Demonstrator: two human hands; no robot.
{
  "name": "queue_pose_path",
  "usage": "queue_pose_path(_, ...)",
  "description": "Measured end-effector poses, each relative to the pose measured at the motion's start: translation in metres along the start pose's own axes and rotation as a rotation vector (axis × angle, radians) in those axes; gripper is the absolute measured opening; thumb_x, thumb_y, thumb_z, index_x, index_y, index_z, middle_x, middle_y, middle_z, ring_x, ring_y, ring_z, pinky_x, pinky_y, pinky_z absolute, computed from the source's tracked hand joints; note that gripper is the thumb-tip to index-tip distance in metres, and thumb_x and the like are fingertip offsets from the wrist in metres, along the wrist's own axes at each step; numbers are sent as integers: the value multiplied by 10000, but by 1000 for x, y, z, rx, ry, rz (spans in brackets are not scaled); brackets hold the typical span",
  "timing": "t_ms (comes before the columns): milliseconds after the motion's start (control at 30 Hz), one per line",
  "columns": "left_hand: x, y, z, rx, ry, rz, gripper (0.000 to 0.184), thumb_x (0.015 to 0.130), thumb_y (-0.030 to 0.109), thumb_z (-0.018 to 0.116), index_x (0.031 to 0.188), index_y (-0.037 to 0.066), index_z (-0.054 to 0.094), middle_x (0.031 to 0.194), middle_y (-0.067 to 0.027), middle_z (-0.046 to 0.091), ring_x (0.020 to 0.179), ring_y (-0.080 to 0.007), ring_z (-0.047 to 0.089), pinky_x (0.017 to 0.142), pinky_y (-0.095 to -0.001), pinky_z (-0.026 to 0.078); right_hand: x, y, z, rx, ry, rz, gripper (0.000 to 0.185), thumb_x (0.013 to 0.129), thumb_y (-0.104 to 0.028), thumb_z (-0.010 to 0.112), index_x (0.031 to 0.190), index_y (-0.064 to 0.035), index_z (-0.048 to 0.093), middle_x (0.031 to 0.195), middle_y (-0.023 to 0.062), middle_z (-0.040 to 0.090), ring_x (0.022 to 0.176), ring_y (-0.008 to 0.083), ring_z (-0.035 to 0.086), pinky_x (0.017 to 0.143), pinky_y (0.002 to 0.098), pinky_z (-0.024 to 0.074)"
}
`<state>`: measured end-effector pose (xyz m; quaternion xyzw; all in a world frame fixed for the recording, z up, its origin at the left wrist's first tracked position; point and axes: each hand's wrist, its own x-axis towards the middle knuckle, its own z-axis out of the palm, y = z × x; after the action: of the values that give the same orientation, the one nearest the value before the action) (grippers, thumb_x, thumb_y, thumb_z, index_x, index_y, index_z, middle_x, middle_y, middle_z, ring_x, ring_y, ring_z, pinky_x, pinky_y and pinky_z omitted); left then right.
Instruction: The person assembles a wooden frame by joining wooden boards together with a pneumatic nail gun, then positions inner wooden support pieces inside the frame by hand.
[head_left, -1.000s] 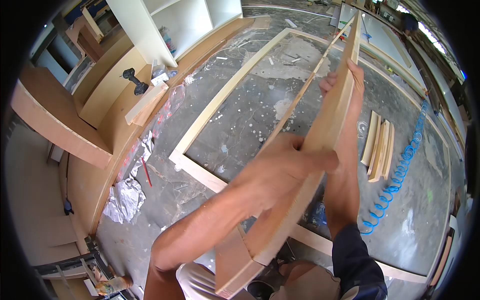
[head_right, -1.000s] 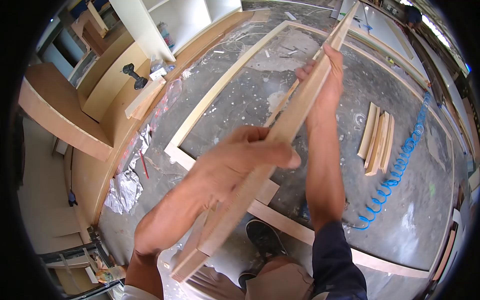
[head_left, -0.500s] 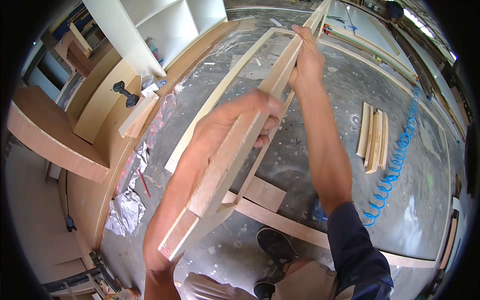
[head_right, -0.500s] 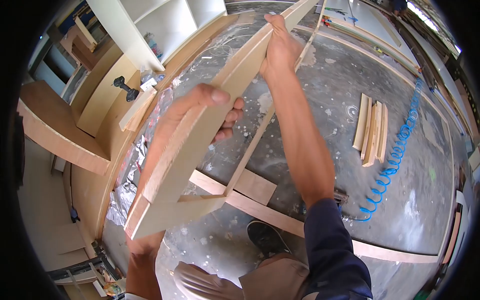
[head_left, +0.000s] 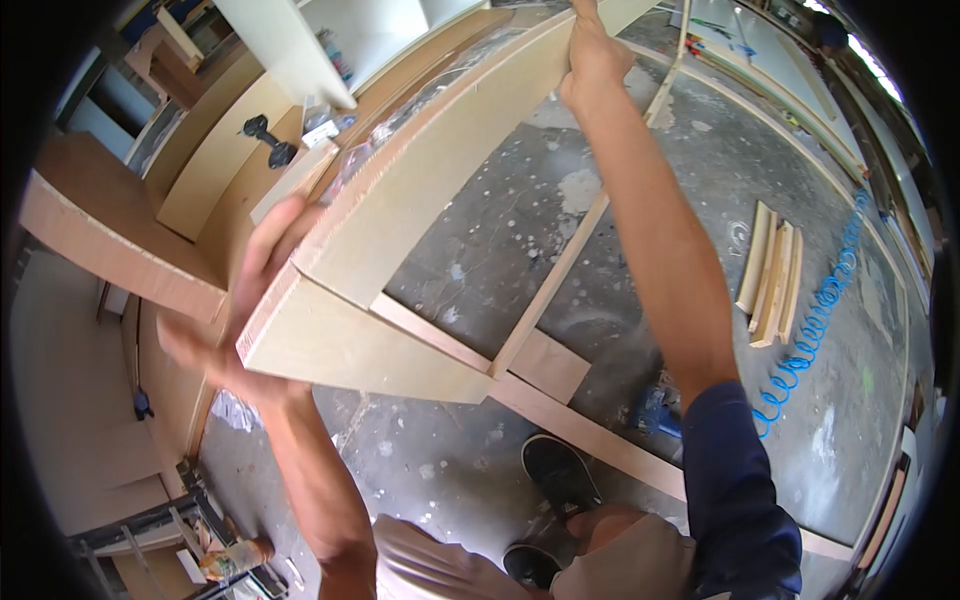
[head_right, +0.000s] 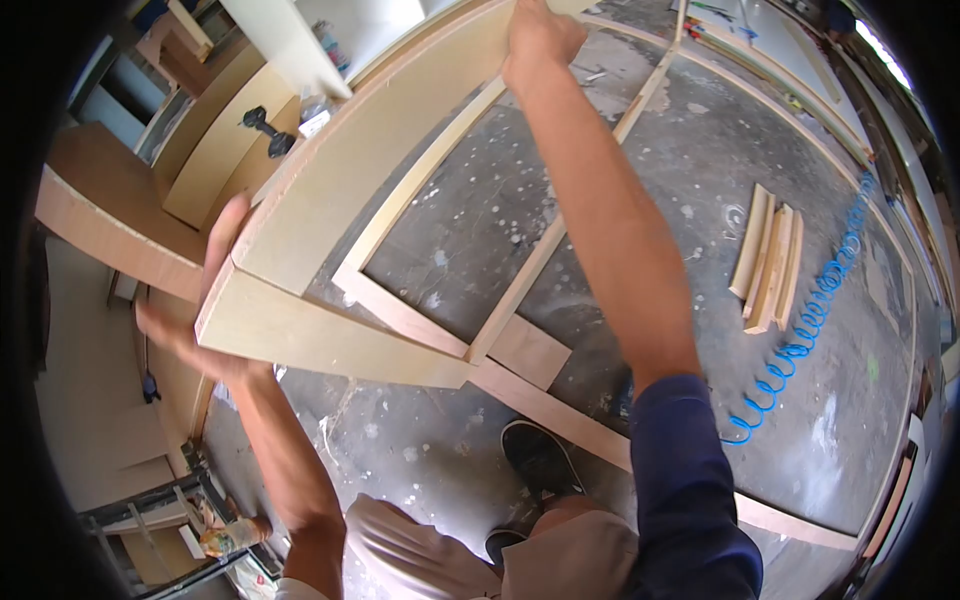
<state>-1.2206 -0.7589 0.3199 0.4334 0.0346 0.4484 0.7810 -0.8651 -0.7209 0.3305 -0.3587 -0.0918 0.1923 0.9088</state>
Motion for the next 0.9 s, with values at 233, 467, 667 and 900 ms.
queue_pose_path(233, -1, -13, -11, 854, 512, 229, 440, 804, 69, 817, 1167, -70, 612, 1040, -166, 711, 820, -252, 718, 767, -369, 596, 5, 44, -10, -356, -301, 92, 455, 878, -574, 701, 996, -135, 684, 882, -1, 668, 714, 124, 556, 597, 281, 397)
queue_pose_path(467, 37, -9, -71, 826, 590, 293, 367, 837, 117, 792, 1112, -71, 638, 908, -152, 707, 791, -231, 694, 679, -342, 542, -53, 136, -193, -1161, -1064, -420, 432, 775, -239, 804, 1180, -138, 692, 1221, 72, 669, 1236, 270, 566, 1025, 417, 429)
queue_pose_path(667, 61, -10, -141, 800, 652, 243, 343, 821, 95, 795, 1082, -63, 639, 859, -167, 703, 760, -232, 695, 644, -330, 550, -123, 163, -284, -1574, -1569, -541, 617, 689, -478, 829, 1088, -40, 659, 1196, 115, 585, 1225, 273, 489, 1091, 444, 316)
queue_pose_path(900, 71, -32, -224, 674, 732, 169, 354, 793, 28, 798, 1081, -73, 620, 880, -160, 689, 709, -243, 694, 630, -358, 582, -116, 167, -292, -1610, -1559, -432, 631, 616, -526, 834, 989, -53, 647, 1024, 87, 596, 1101, 257, 517, 1040, 405, 341)
